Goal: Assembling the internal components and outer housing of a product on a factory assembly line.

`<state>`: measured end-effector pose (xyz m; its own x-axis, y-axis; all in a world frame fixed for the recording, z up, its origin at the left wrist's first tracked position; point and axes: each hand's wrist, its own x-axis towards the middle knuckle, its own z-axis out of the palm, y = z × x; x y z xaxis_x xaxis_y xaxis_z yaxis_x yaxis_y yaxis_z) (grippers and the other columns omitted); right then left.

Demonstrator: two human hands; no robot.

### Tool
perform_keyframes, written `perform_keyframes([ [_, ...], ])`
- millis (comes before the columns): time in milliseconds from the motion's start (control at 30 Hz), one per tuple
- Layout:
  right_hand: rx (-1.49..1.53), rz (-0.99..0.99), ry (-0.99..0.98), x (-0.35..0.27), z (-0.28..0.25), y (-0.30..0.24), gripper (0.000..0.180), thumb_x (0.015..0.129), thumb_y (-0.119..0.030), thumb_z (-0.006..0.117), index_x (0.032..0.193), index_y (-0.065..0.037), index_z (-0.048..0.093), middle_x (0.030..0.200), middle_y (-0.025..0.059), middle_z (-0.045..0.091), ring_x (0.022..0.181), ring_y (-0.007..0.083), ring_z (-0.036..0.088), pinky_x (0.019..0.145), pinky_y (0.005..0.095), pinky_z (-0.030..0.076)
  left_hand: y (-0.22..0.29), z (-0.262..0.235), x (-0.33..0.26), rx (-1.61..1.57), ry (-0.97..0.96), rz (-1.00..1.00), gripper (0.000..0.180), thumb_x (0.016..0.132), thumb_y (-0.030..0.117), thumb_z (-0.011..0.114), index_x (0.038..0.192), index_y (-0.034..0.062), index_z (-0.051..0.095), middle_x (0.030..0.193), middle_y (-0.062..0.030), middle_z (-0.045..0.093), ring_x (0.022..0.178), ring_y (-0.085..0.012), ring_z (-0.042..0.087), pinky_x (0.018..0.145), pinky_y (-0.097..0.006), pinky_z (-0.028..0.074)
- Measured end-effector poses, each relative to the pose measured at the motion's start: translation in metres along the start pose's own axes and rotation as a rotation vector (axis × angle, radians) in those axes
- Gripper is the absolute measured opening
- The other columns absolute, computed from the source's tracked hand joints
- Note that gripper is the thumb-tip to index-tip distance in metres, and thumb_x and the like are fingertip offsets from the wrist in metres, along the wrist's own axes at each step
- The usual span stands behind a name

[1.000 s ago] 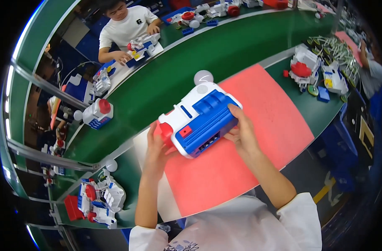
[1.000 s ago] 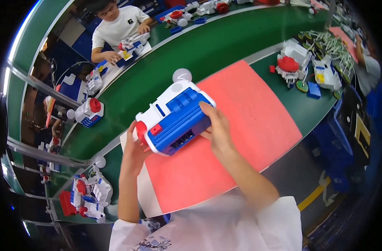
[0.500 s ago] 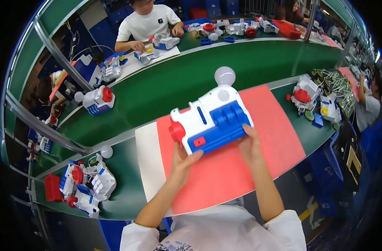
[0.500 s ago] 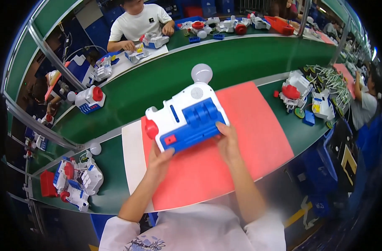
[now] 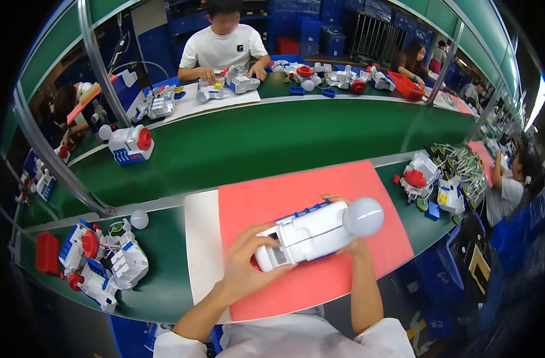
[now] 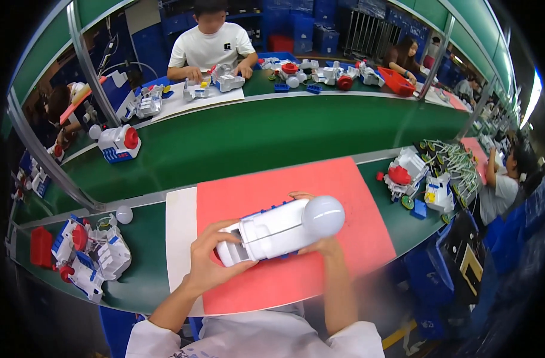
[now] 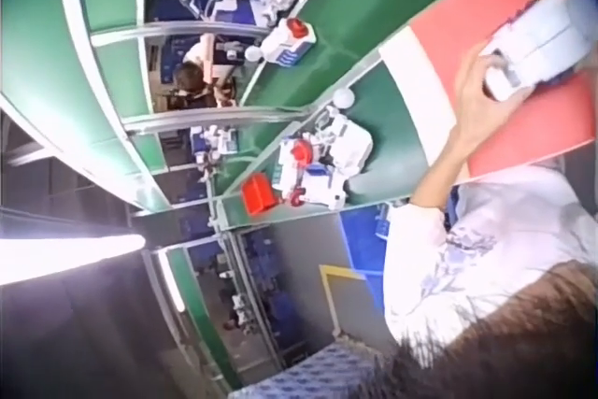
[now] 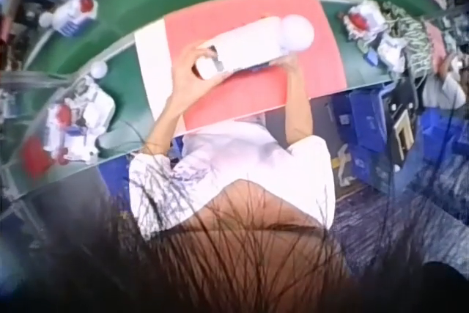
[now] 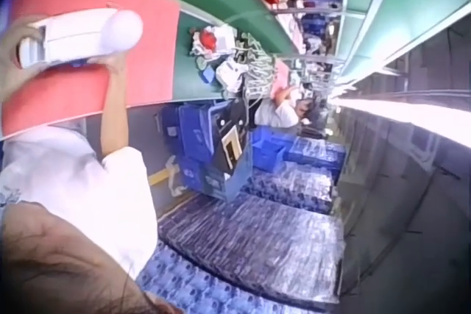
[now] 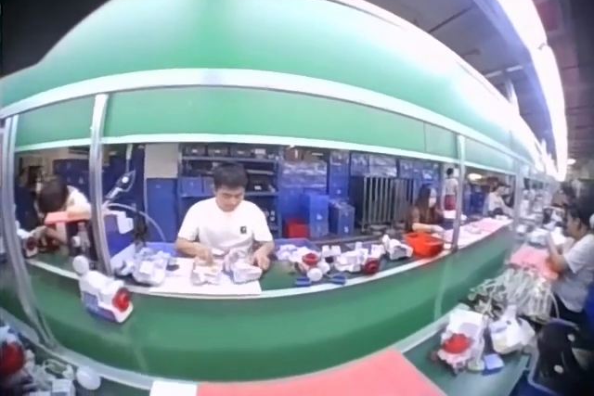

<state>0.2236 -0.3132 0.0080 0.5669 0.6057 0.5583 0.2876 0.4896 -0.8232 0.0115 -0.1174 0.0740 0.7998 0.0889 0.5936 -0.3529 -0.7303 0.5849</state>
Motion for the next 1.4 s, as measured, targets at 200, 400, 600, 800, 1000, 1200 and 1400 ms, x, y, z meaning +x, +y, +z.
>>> perform_keyframes([
  [200, -0.176, 0.032, -0.084, -0.011, -0.013, -0.004, 0.117, 0.042, -0.044, 0.098, 0.138, -0.002, 0.047, 0.139, 0.0164, 0.051, 0.138, 0.0345, 0.041, 0.115, 0.0505, 0.032, 0.005, -0.001, -0.001, -0.19, -0.054, -0.223, 0.1, 0.063, 0.023, 0.093, 0.144, 0.0009, 0.04, 0.129, -0.0178, 0.061, 0.12, -0.0359, 0.058, 0.107, -0.048, 0.042],
  [400, -0.189, 0.159, 0.361, -0.034, 0.002, -0.036, 0.085, 0.066, -0.028, 0.087, 0.139, -0.004, 0.048, 0.142, 0.0146, 0.052, 0.135, 0.0312, 0.045, 0.112, 0.0453, 0.037, 0.006, 0.019, 0.002, 0.057, 0.016, -0.12, 0.087, 0.062, 0.026, 0.092, 0.134, 0.0018, 0.05, 0.124, -0.016, 0.063, 0.114, -0.0344, 0.061, 0.108, -0.05, 0.041],
  [600, -1.09, -0.464, 0.412, -0.06, 0.041, -0.07, 0.035, 0.087, -0.021, 0.056, 0.117, -0.003, 0.062, 0.127, 0.0181, 0.061, 0.117, 0.0305, 0.058, 0.099, 0.0465, 0.044, 0.015, 0.028, 0.011, 0.016, 0.019, -0.101, 0.075, 0.061, 0.026, 0.091, 0.124, 0.0025, 0.057, 0.122, -0.0172, 0.064, 0.113, -0.0339, 0.062, 0.106, -0.051, 0.042],
  [800, -1.226, -0.258, -0.141, 0.05, 0.078, -0.066, 0.017, 0.085, -0.018, 0.063, 0.084, -0.003, 0.071, 0.09, 0.0111, 0.071, 0.087, 0.0271, 0.066, 0.085, 0.0423, 0.051, 0.003, 0.026, 0.014, 0.032, 0.097, -0.161, 0.077, 0.057, 0.016, 0.093, 0.124, 0.0001, 0.058, 0.117, -0.0176, 0.064, 0.107, -0.035, 0.063, 0.091, -0.041, 0.051],
  [1000, -1.173, -0.238, -0.087, 0.056, 0.078, -0.052, 0.024, 0.087, -0.018, 0.06, 0.074, -0.002, 0.071, 0.075, 0.0122, 0.07, 0.076, 0.0279, 0.068, 0.077, 0.0412, 0.053, 0.012, 0.009, 0.026, 0.144, -0.086, -0.227, 0.082, 0.064, 0.025, 0.09, 0.131, -0.0041, 0.052, 0.116, -0.0204, 0.063, 0.103, -0.0375, 0.064, 0.09, -0.045, 0.051],
  [1200, -0.59, -0.393, 0.604, 0.003, 0.037, -0.041, 0.048, 0.105, -0.038, 0.036, 0.108, -0.001, 0.066, 0.116, 0.0157, 0.067, 0.11, 0.0294, 0.062, 0.098, 0.041, 0.045, 0.033, 0.032, 0.076, 0.484, -0.297, -0.228, 0.106, 0.069, 0.054, 0.082, 0.139, -0.0124, 0.039, 0.107, -0.0272, 0.062, 0.094, -0.0414, 0.065, 0.08, -0.046, 0.054],
  [1400, -0.054, 0.162, 0.987, -0.056, 0.037, 0.049, 0.078, 0.098, -0.065, 0.041, 0.139, 0.002, 0.046, 0.135, 0.0151, 0.054, 0.125, 0.029, 0.052, 0.108, 0.0407, 0.039, 0.006, 0.01, 0.094, 0.106, -0.34, -0.332, 0.082, 0.074, 0.047, 0.08, 0.13, -0.0043, 0.049, 0.113, -0.0251, 0.065, 0.1, -0.0389, 0.067, 0.081, -0.046, 0.055],
])
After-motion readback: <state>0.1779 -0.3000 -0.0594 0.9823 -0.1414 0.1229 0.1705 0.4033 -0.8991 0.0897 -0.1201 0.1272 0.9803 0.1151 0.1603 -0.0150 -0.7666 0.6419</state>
